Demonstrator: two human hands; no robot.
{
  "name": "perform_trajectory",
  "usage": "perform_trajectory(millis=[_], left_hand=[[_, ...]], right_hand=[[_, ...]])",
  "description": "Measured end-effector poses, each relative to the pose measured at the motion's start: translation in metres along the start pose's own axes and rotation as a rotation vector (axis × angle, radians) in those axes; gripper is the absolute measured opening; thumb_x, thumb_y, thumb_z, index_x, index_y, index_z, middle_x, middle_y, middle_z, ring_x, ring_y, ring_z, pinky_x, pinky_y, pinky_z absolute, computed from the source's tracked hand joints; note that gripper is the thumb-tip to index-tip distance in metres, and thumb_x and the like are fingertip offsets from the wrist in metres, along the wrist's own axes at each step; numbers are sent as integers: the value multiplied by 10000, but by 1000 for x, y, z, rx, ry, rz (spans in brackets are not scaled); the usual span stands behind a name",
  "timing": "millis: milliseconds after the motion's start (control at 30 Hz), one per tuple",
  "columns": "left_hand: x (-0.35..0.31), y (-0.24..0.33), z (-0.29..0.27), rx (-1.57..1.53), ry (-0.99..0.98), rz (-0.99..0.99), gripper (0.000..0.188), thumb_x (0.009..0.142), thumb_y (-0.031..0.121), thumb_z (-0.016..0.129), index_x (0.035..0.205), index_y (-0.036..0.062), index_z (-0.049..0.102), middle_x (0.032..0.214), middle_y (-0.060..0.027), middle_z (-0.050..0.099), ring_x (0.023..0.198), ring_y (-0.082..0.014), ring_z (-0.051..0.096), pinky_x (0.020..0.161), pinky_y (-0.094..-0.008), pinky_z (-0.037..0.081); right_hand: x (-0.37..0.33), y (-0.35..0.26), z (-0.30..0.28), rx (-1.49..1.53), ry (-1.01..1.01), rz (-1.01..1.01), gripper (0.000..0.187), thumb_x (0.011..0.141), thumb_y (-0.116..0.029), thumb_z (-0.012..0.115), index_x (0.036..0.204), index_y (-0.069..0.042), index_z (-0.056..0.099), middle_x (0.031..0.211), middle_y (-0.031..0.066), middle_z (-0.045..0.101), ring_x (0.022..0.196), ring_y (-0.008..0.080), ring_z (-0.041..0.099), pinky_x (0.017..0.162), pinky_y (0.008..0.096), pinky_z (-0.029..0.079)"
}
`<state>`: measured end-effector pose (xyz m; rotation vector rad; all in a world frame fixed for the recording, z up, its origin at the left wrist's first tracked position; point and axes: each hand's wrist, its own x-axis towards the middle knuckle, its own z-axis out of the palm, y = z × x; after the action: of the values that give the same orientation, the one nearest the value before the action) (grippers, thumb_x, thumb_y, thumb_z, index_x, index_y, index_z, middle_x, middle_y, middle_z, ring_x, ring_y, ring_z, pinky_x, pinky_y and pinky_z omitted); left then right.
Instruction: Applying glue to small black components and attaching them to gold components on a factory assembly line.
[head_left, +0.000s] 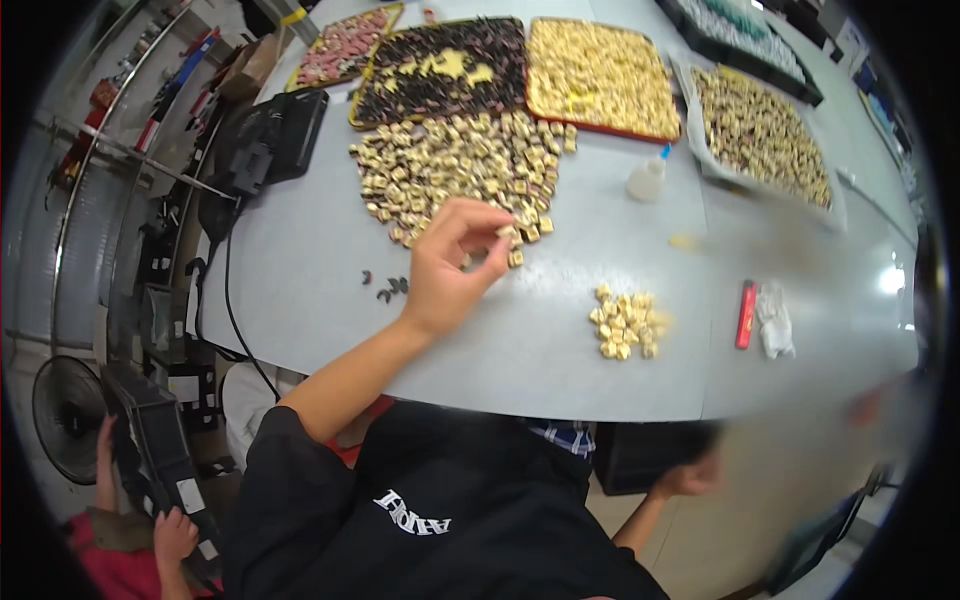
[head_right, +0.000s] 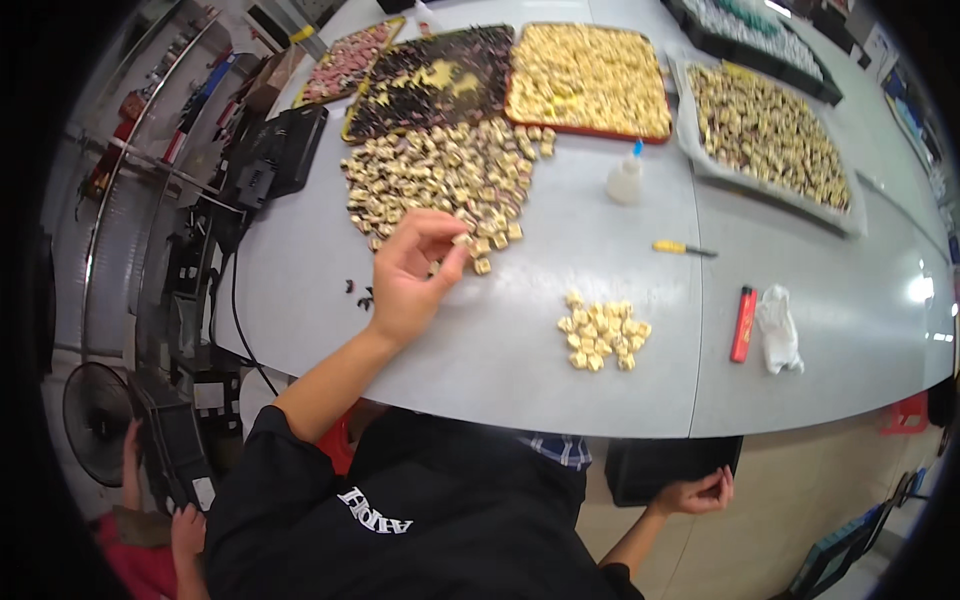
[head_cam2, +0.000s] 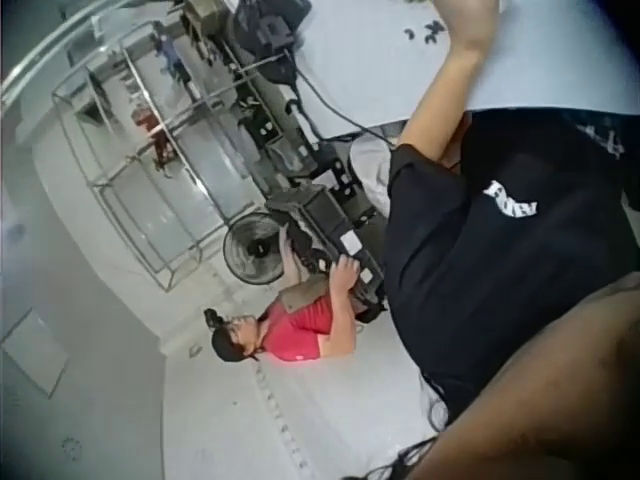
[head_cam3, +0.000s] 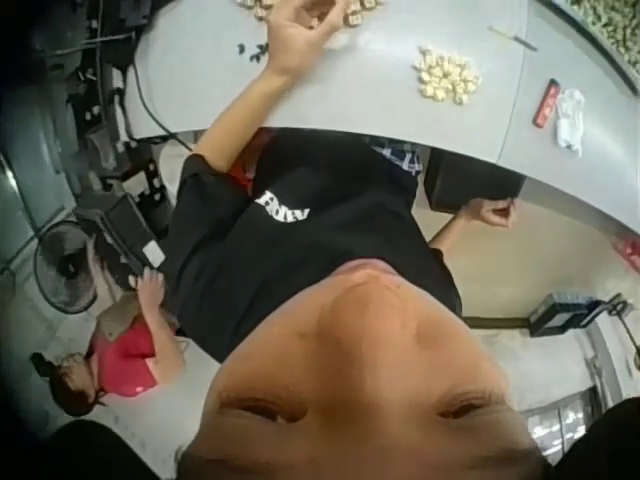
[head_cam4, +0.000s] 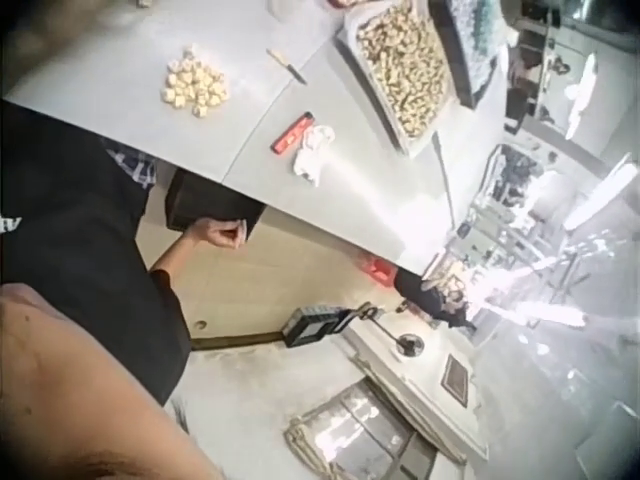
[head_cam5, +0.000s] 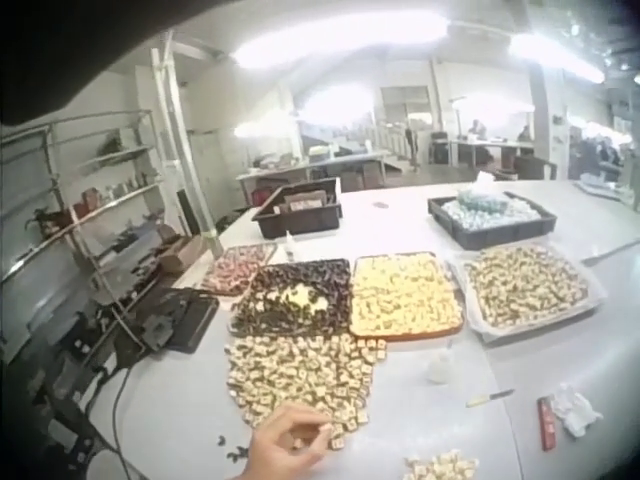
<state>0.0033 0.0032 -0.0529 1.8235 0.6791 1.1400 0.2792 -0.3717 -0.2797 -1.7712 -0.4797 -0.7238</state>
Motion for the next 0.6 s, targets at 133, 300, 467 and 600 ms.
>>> perform_trajectory(millis=[133, 300, 467, 600], left_hand=[[2, 1, -5, -263, -6, -81, 214, 799, -84, 589, 999, -9, 584, 1020, -61, 506, 917, -115, 551, 798, -233, 485], [2, 6, -5, -395, 37, -178, 200, 810, -87, 577, 994, -12, 589, 1001, -61, 535, 923, -118, 558, 807, -237, 483], [-1, 11, -11, -481, 38, -216, 168, 809, -98, 571, 954, -20, 605, 974, -74, 570, 913, -133, 574, 791, -252, 500], [-2, 13, -15, -494, 106, -87, 148, 806, -97, 577, 930, -27, 616, 951, -83, 584, 900, -141, 585, 783, -262, 511]], right_hand=[[52, -42, 21, 71, 63, -166, 102, 902, 31, 434, 998, 50, 404, 1030, 210, 503, 899, 271, 536, 804, 310, 494], [94, -100, 56, 209, 32, -337, 283, 941, -155, 457, 1114, 64, 414, 1083, 193, 490, 987, 296, 519, 889, 394, 455], [120, -141, 96, 379, 11, -407, 107, 913, -21, 416, 1007, 31, 412, 1076, 200, 494, 854, 225, 511, 789, 302, 452], [128, -128, 113, 440, -23, -398, 123, 911, -48, 426, 1013, 19, 417, 1078, 184, 493, 828, 207, 491, 782, 299, 432]])
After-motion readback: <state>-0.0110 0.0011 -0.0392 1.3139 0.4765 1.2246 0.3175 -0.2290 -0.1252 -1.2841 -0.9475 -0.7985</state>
